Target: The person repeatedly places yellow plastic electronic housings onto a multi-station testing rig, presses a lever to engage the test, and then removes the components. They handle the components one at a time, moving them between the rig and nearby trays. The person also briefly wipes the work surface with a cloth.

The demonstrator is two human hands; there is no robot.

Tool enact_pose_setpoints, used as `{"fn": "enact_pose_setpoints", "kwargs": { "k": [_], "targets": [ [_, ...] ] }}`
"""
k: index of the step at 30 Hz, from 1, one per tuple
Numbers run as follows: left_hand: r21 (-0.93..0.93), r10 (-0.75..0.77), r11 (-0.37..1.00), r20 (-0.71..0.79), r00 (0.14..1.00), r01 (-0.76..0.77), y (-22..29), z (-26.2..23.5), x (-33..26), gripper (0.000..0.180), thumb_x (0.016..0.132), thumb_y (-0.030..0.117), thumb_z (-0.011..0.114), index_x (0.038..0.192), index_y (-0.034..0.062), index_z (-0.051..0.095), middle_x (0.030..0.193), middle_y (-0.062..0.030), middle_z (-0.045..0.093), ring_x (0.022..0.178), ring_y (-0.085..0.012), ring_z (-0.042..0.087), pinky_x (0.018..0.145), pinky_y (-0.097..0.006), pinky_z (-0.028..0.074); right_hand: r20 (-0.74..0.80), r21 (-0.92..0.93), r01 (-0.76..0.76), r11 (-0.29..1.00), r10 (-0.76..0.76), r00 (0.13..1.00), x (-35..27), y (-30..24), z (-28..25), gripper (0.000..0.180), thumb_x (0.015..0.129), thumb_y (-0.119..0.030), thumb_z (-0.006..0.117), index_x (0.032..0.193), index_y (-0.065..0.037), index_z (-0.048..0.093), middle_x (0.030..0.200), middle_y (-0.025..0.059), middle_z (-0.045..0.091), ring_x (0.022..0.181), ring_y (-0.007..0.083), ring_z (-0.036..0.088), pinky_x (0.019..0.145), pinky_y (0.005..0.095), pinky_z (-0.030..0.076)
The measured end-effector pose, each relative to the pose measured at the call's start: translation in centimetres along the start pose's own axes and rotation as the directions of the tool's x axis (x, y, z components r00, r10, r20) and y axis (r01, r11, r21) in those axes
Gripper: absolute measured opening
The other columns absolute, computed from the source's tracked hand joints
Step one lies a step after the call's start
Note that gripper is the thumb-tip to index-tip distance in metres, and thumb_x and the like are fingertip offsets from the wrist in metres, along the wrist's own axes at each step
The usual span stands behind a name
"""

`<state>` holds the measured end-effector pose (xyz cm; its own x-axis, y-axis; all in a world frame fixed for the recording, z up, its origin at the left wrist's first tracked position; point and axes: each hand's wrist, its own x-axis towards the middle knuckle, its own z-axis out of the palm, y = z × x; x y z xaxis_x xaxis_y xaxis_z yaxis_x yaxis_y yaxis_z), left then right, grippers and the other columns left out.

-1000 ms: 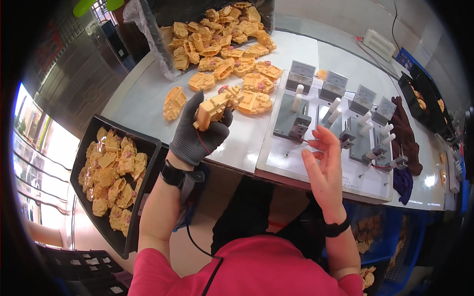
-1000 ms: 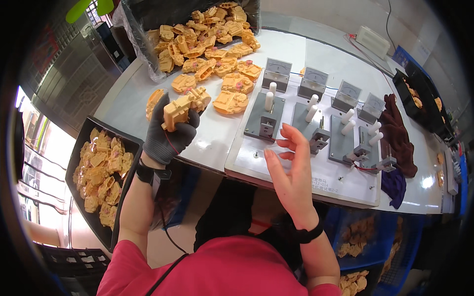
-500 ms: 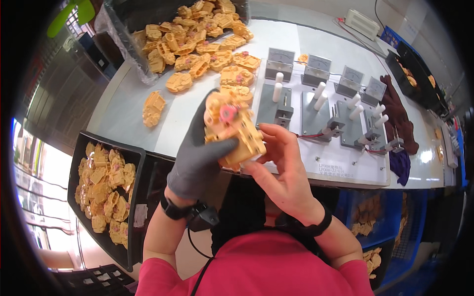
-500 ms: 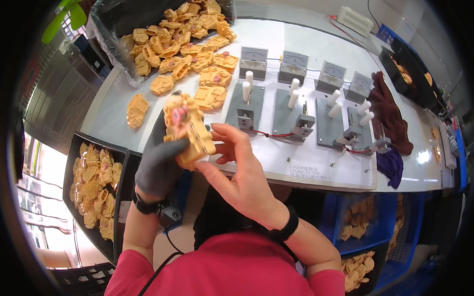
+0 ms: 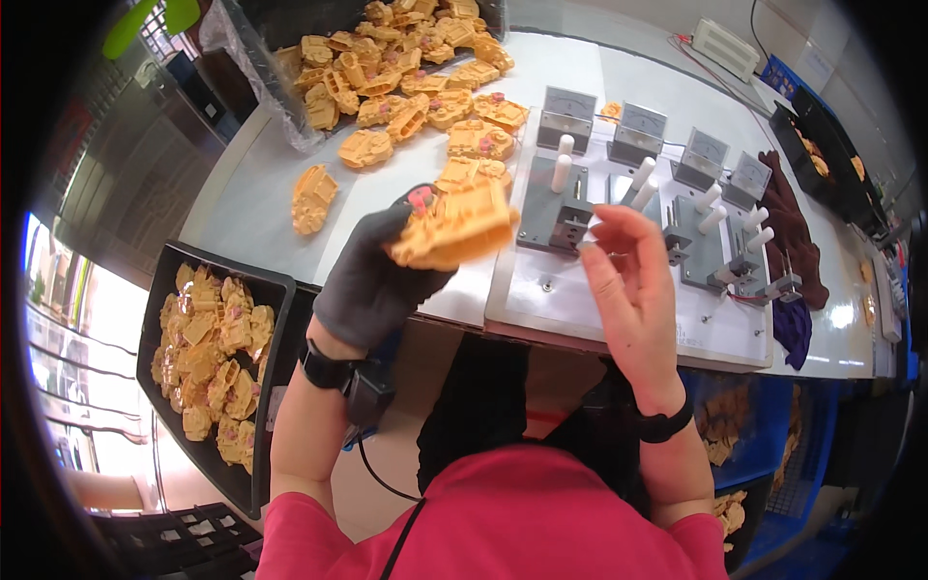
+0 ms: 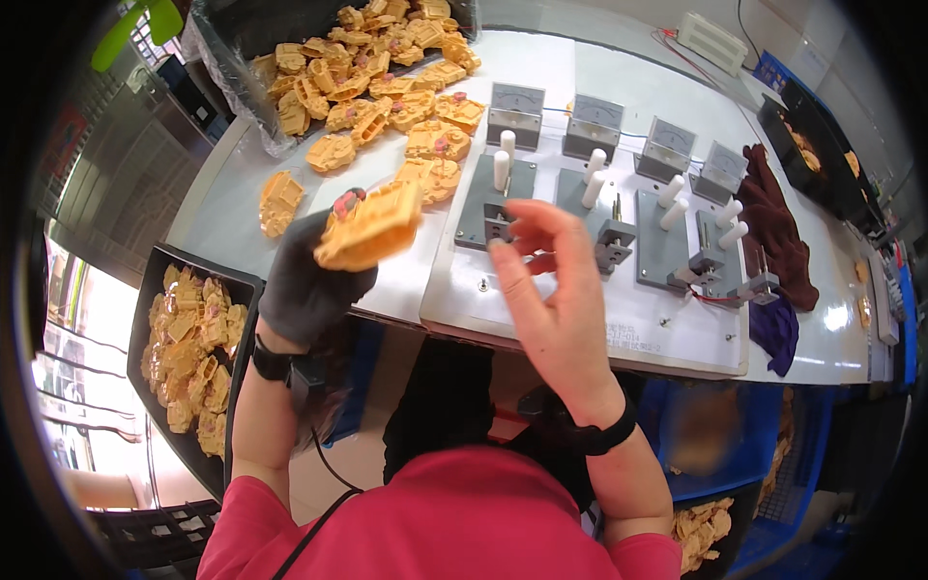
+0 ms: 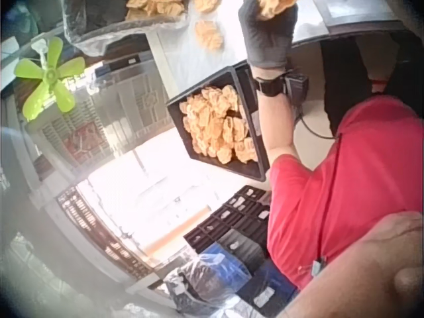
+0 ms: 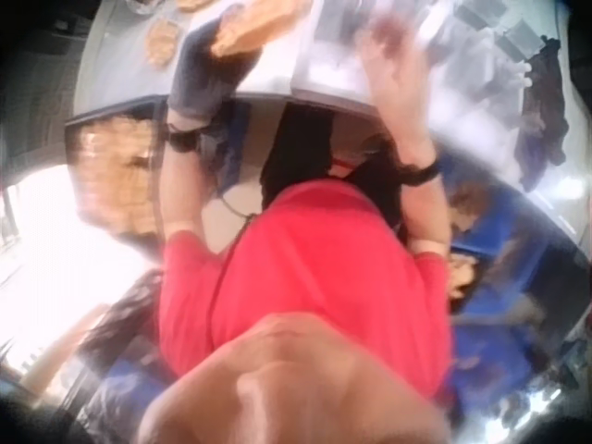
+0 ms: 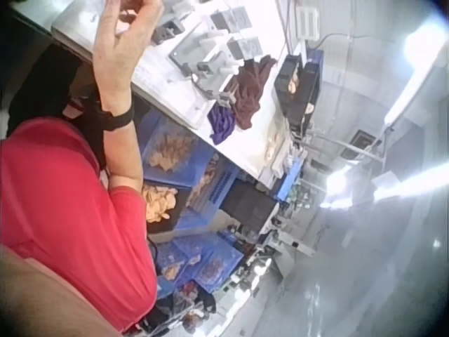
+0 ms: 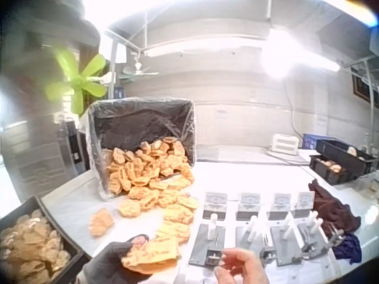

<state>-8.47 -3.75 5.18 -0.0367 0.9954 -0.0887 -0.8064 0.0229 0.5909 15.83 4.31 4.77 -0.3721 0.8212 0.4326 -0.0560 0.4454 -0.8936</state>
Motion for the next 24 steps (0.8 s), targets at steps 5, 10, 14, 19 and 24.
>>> {"fn": "enact_pose_setpoints", "kwargs": {
  "k": [5,10,14,19,24],
  "targets": [
    [-0.293,0.01,0.956,-0.009,1.0,-0.012,1.1,-1.9,2.8,0.038,0.09,0.013,0.063,0.124,-0.0025,0.052,0.114,-0.015,0.06,0.102,-0.0246,0.062,0.091,-0.032,0.055,-0.026,0.005,-0.069,0.998,0.069,0.997,0.3,2.3,0.5,0.038,0.091,-0.006,0.063,0.128,-0.005,0.053,0.113,0.0076,0.051,0.097,0.0123,0.054,0.084,0.0275,0.046],
    [-0.329,-0.054,0.944,-0.064,0.996,0.03,1.5,-1.9,4.5,0.036,0.089,0.014,0.065,0.116,-0.0051,0.051,0.11,-0.0161,0.058,0.098,-0.0242,0.062,0.089,-0.031,0.056,-0.068,0.035,-0.019,0.999,0.022,0.997,-0.2,3.4,0.7,0.038,0.091,-0.004,0.062,0.128,-0.005,0.053,0.11,0.0073,0.053,0.093,0.0129,0.056,0.081,0.0272,0.048],
    [-0.28,-0.052,0.96,-0.099,0.994,0.023,1.7,-1.7,5.2,0.038,0.089,0.014,0.066,0.117,-0.0054,0.05,0.11,-0.0162,0.057,0.097,-0.0237,0.062,0.089,-0.031,0.056,-0.054,-0.053,0.062,0.997,-0.065,0.996,-0.6,3.4,0.8,0.037,0.09,-0.003,0.062,0.126,-0.004,0.055,0.104,0.0085,0.056,0.092,0.0163,0.059,0.08,0.0284,0.049],
    [-0.243,-0.061,0.969,-0.113,0.992,0.032,1.6,-0.9,5.9,0.039,0.089,0.014,0.066,0.118,-0.005,0.049,0.11,-0.016,0.057,0.098,-0.0238,0.061,0.088,-0.031,0.057,0.0,-0.139,0.075,0.988,-0.075,0.997,-0.7,2.2,0.8,0.036,0.089,-0.004,0.064,0.125,-0.005,0.057,0.109,0.0101,0.061,0.097,0.0196,0.061,0.084,0.0302,0.049],
    [-0.197,-0.101,0.978,-0.18,0.978,0.065,1.9,-0.5,7.6,0.034,0.09,0.014,0.066,0.115,-0.0033,0.052,0.109,-0.0149,0.059,0.098,-0.0231,0.062,0.087,-0.032,0.056,0.077,-0.062,0.106,0.992,-0.101,0.992,-0.9,2.0,0.0,0.028,0.087,-0.007,0.069,0.114,-0.004,0.061,0.102,0.0091,0.064,0.09,0.0197,0.064,0.081,0.0301,0.052]
  ]
}}
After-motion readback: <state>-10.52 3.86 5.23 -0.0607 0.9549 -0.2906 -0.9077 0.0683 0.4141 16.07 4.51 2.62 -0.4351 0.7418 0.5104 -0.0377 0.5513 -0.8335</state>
